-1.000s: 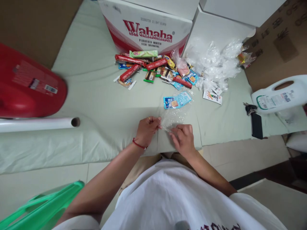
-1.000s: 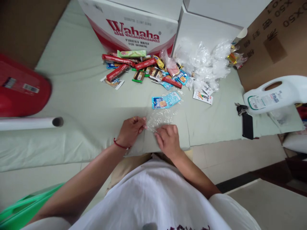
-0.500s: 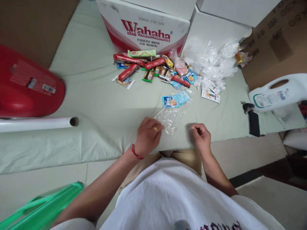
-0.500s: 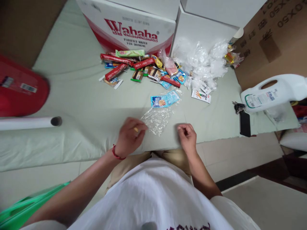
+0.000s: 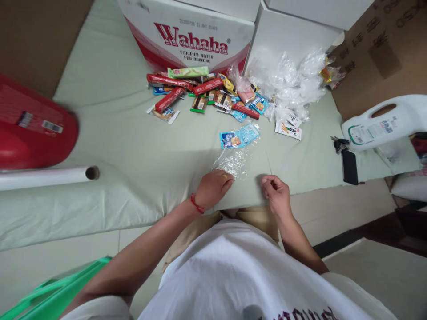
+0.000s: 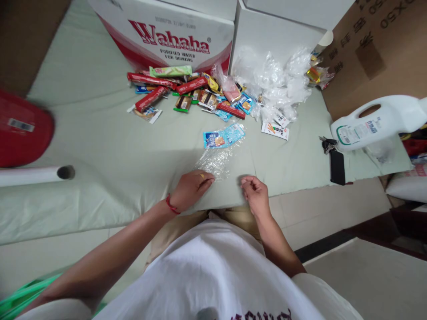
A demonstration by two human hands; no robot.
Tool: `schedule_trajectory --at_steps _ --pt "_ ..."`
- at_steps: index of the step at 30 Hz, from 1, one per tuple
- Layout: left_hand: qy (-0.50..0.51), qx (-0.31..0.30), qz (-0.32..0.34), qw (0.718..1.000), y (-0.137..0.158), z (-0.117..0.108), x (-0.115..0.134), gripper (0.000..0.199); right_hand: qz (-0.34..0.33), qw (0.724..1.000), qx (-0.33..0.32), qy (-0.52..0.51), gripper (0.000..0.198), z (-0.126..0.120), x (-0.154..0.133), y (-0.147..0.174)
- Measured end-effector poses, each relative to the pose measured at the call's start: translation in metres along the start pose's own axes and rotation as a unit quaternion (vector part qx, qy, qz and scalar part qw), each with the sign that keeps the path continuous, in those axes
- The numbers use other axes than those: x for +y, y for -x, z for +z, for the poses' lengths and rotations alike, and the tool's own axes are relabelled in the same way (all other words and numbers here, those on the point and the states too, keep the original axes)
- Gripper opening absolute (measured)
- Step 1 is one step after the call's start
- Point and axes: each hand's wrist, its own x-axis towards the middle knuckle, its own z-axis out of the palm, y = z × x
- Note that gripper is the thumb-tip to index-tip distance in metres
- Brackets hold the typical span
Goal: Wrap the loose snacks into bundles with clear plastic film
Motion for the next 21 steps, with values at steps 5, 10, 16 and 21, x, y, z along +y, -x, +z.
schedule_trajectory --at_steps 5,10,16,21 --pt "0.087 0.02 -0.072 0.993 0.0 -0.002 0.009 0.028 0.128 0.98 -0.133 -0.076 0.041 0.021 -0.011 0.007" --pt "0.121 0.051 -0.082 0.988 0.0 0.003 0.013 0.022 0.193 0.956 -0.175 -0.133 0.048 0.036 -0.02 0.009" --pt "0.06 0.07 -0.045 0.995 0.002 0.016 0.017 0.023 0.198 0.954 -0.174 -0.146 0.054 0.046 -0.022 0.014" --pt "-0.016 0.069 -0.003 0.997 0.002 0.024 0.023 0.029 0.107 0.983 -0.115 -0.1 0.043 0.051 -0.016 0.019"
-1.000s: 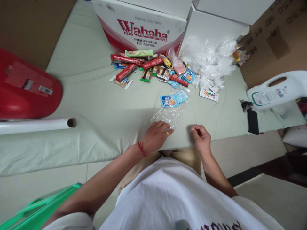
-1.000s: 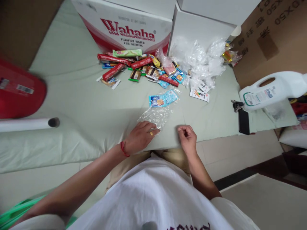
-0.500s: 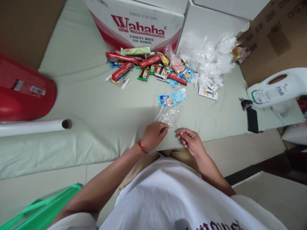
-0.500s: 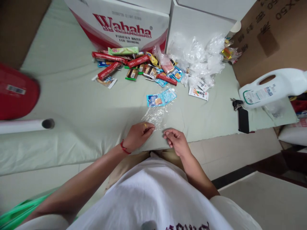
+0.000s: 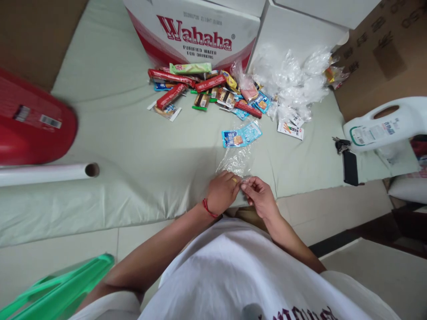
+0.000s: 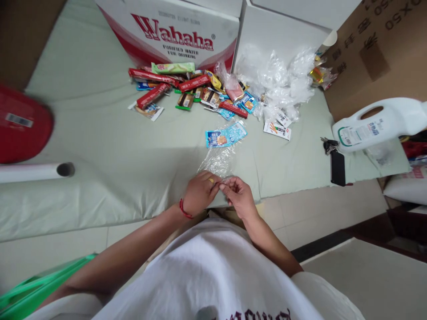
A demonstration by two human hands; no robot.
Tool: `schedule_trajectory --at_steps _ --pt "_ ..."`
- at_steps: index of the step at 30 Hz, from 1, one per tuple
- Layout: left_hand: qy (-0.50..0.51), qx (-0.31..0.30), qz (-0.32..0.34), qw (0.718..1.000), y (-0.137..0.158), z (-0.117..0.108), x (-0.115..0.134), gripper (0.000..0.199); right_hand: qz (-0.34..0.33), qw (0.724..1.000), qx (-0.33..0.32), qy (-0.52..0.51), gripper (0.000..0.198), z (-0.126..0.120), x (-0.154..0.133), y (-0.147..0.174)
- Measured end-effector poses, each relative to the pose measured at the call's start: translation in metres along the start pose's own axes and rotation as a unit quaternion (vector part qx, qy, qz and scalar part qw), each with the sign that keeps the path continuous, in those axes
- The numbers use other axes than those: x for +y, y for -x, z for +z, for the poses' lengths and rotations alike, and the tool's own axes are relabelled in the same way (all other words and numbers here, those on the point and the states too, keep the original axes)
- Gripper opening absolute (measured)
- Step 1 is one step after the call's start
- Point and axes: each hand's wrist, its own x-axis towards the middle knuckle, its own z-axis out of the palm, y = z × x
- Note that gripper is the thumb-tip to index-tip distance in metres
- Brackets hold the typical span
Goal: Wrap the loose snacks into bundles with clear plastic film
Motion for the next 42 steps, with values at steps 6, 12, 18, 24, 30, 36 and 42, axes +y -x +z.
schedule_trajectory --at_steps 6,12,18,24,30,36,42 --pt "-0.041 0.025 0.03 0.998 0.001 0.007 0.003 0.034 -0.018 1.0 0.015 0.014 0.037 -0.003 -0.001 -0.001" --pt "-0.026 0.028 0.032 0.999 0.0 0.009 0.005 0.031 -0.039 0.997 0.049 0.038 0.041 -0.005 0.001 -0.001" --pt "0.048 0.023 -0.003 0.999 -0.001 0.01 0.009 0.026 -0.054 0.996 0.057 0.034 0.03 -0.01 0.005 -0.004" --pt "0.049 0.036 -0.03 0.998 -0.003 0.008 0.009 0.02 -0.06 0.996 0.054 0.044 0.019 -0.017 0.006 -0.005" --pt "-0.04 0.09 0.022 0.995 -0.003 0.004 0.009 0.018 -0.091 0.986 0.045 0.13 0.017 -0.025 0.011 -0.005" --pt "-0.13 0.143 0.071 0.979 0.001 0.007 0.006 0.017 -0.155 0.956 0.043 0.247 0.018 -0.03 0.006 0.004" --pt "-0.139 0.218 0.145 0.955 0.006 0.01 0.007 0.028 -0.373 0.832 0.084 0.402 0.018 -0.027 -0.013 0.014"
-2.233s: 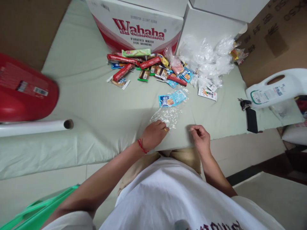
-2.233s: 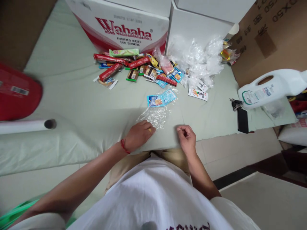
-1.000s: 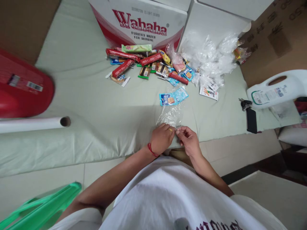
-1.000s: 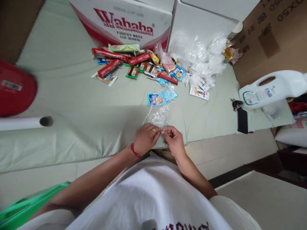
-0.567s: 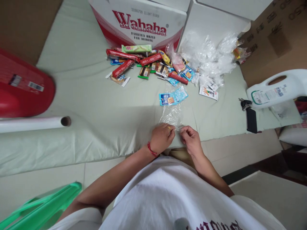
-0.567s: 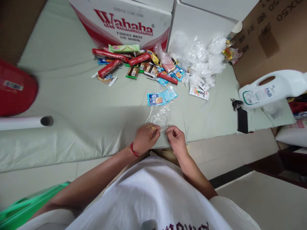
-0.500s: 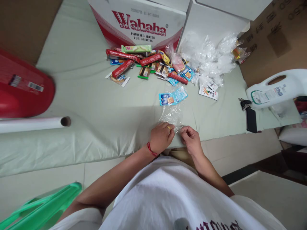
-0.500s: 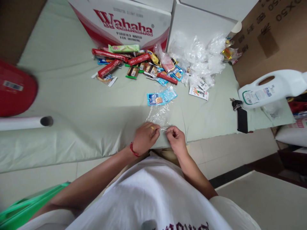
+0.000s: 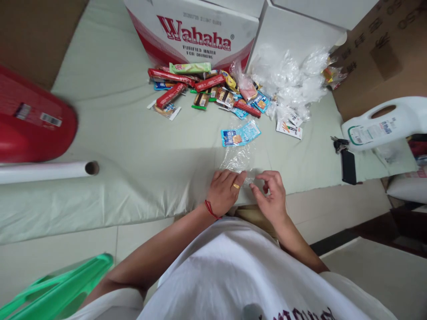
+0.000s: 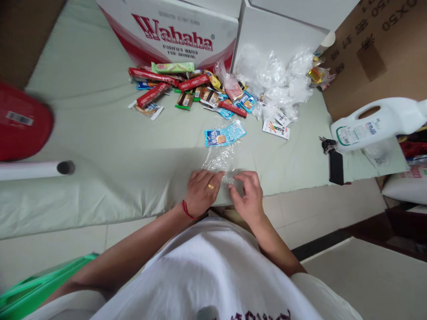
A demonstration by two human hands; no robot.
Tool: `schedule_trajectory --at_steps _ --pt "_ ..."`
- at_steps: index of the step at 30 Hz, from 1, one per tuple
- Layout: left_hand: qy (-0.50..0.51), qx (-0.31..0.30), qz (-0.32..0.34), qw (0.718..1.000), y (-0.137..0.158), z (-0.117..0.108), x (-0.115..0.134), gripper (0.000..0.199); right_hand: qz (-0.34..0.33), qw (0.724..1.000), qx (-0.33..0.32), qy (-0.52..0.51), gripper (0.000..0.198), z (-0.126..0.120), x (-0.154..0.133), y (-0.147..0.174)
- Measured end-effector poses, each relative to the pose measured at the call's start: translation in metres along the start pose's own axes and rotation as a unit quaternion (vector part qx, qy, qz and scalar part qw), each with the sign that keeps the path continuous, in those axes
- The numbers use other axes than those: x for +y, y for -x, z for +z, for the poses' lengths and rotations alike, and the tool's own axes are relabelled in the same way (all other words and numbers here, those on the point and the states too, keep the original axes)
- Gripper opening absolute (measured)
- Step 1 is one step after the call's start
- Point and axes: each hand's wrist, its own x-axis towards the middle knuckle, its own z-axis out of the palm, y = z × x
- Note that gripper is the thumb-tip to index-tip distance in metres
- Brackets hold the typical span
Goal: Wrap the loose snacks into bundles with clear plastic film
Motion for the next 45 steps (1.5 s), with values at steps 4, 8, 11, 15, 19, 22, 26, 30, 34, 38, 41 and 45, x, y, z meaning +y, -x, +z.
schedule_trajectory --at_steps 4,8,11,15,19,22,26,30,34,38,41,45 --pt "0.023 0.034 0.012 0.999 -0.004 -0.001 0.005 0.029 -0.053 0.995 -0.061 0.064 0.016 0.012 0.001 -0.009" --pt "0.078 0.094 -0.11 0.986 -0.002 -0.004 0.004 0.026 0.043 0.998 -0.054 -0.01 0.015 0.026 0.004 -0.016" --pt "0.15 0.12 -0.316 0.929 0.007 -0.009 0.002 0.03 0.165 0.977 -0.025 -0.129 0.019 0.032 0.006 -0.018" --pt "0.31 0.024 -0.497 0.81 0.015 -0.019 0.004 0.027 0.214 0.959 -0.007 -0.186 0.022 0.036 0.009 -0.014" --pt "0.409 -0.087 -0.485 0.768 0.005 -0.02 0.013 0.039 0.183 0.971 -0.023 -0.151 0.023 0.036 0.007 -0.007" --pt "0.411 -0.083 -0.508 0.753 -0.009 -0.012 0.016 0.039 0.13 0.986 -0.024 -0.098 0.023 0.034 0.005 -0.002" --pt "0.431 -0.087 -0.538 0.719 -0.018 -0.003 0.014 0.032 0.127 0.987 -0.017 -0.098 0.025 0.033 0.007 0.003" --pt "0.476 -0.096 -0.53 0.695 -0.015 -0.003 0.012 0.031 0.252 0.937 -0.032 -0.239 0.033 0.034 0.012 0.004" --pt "0.526 -0.097 -0.526 0.661 -0.011 -0.008 0.011 0.03 0.301 0.894 -0.018 -0.331 0.038 0.035 0.011 -0.004" --pt "0.546 -0.088 -0.534 0.64 -0.011 -0.011 0.011 0.032 0.322 0.87 -0.006 -0.373 0.04 0.034 0.008 -0.01" --pt "0.556 -0.083 -0.538 0.628 -0.01 -0.012 0.009 0.032 0.335 0.857 0.011 -0.391 0.04 0.032 0.008 -0.012" --pt "0.571 -0.073 -0.534 0.619 -0.008 -0.012 0.007 0.029 0.351 0.847 0.028 -0.399 0.041 0.028 0.016 -0.011"
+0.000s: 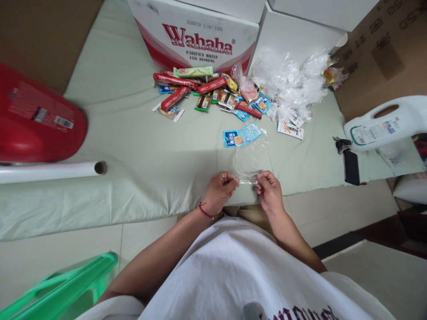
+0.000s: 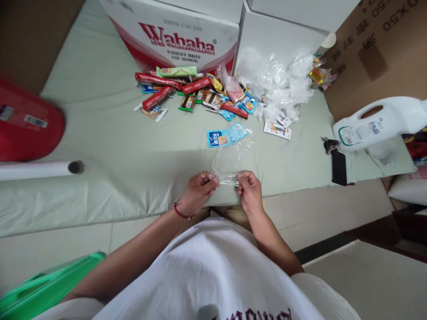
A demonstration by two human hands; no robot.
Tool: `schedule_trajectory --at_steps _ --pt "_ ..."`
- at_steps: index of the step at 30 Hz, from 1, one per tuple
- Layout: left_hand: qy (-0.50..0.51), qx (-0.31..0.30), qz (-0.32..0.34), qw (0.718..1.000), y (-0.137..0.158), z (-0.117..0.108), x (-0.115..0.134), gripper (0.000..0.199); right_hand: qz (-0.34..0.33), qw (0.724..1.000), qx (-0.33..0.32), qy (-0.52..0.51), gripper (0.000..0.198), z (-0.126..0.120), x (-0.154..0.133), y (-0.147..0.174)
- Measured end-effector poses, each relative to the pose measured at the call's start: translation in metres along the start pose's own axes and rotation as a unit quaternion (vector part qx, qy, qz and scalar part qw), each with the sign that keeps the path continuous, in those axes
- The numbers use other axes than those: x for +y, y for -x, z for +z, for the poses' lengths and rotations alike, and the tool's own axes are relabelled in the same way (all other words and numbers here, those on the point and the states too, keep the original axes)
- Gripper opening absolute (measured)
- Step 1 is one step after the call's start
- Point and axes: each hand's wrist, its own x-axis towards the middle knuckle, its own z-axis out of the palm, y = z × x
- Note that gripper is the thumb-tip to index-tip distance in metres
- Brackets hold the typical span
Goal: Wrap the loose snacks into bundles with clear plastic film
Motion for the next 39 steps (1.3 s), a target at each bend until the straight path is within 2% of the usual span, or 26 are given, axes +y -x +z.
schedule_trajectory --at_steps 3,5,7,9,11,13,16,19,22,25,27,30,31,33,36,39 --pt "0.002 -0.003 0.007 1.0 0.0 -0.001 -0.001 0.029 -0.035 0.997 0.004 0.063 0.038 -0.009 0.001 -0.003" --pt "-0.009 0.001 0.01 1.0 0.001 -0.002 -0.002 0.029 -0.115 0.98 0.001 0.163 0.032 -0.014 -0.002 -0.001" --pt "-0.034 0.001 0.013 0.999 0.001 -0.002 -0.002 0.028 -0.231 0.932 -0.022 0.278 0.033 -0.016 -0.008 0.002" --pt "-0.066 -0.002 0.025 0.998 0.002 -0.001 -0.004 0.027 -0.338 0.869 -0.061 0.356 0.043 -0.015 -0.016 0.007" --pt "-0.097 -0.001 0.049 0.994 0.002 0.001 -0.007 0.027 -0.395 0.826 -0.091 0.392 0.046 -0.008 -0.023 0.01" --pt "-0.124 0.0 0.074 0.989 0.003 0.002 -0.009 0.027 -0.404 0.813 -0.105 0.406 0.037 0.0 -0.027 0.007" --pt "-0.133 -0.019 0.073 0.988 0.006 0.001 -0.01 0.024 -0.381 0.819 -0.133 0.407 0.019 0.01 -0.027 -0.003" --pt "-0.077 -0.048 0.027 0.995 0.011 -0.005 -0.005 0.035 -0.379 0.818 -0.155 0.403 0.02 0.015 -0.026 -0.011" --pt "-0.015 0.0 -0.004 1.0 0.011 -0.01 0.003 0.048 -0.388 0.811 -0.173 0.402 0.021 0.017 -0.024 -0.009" --pt "-0.047 0.056 -0.009 0.997 0.007 -0.012 0.01 0.043 -0.388 0.818 -0.183 0.382 0.02 0.015 -0.02 -0.002" --pt "-0.052 0.06 -0.004 0.997 0.006 -0.014 0.013 0.036 -0.364 0.852 -0.151 0.345 0.019 0.01 -0.017 0.002" --pt "-0.034 0.071 0.0 0.997 0.011 -0.018 0.014 0.028 -0.268 0.929 -0.047 0.25 0.021 -0.002 -0.011 0.003" --pt "-0.035 0.077 -0.004 0.996 0.013 -0.02 0.014 0.028 -0.235 0.946 -0.016 0.221 0.024 -0.007 -0.009 0.002" --pt "-0.037 0.071 -0.019 0.997 0.019 -0.021 0.015 0.033 -0.199 0.961 0.015 0.191 0.027 -0.015 -0.005 0.003" --pt "-0.027 0.013 -0.06 0.998 0.022 -0.013 0.019 0.048 -0.213 0.952 -0.003 0.221 0.026 -0.021 -0.001 0.006" --pt "-0.099 -0.03 -0.062 0.993 0.017 0.003 0.025 0.062 -0.277 0.916 -0.045 0.288 0.019 -0.019 0.0 0.012"
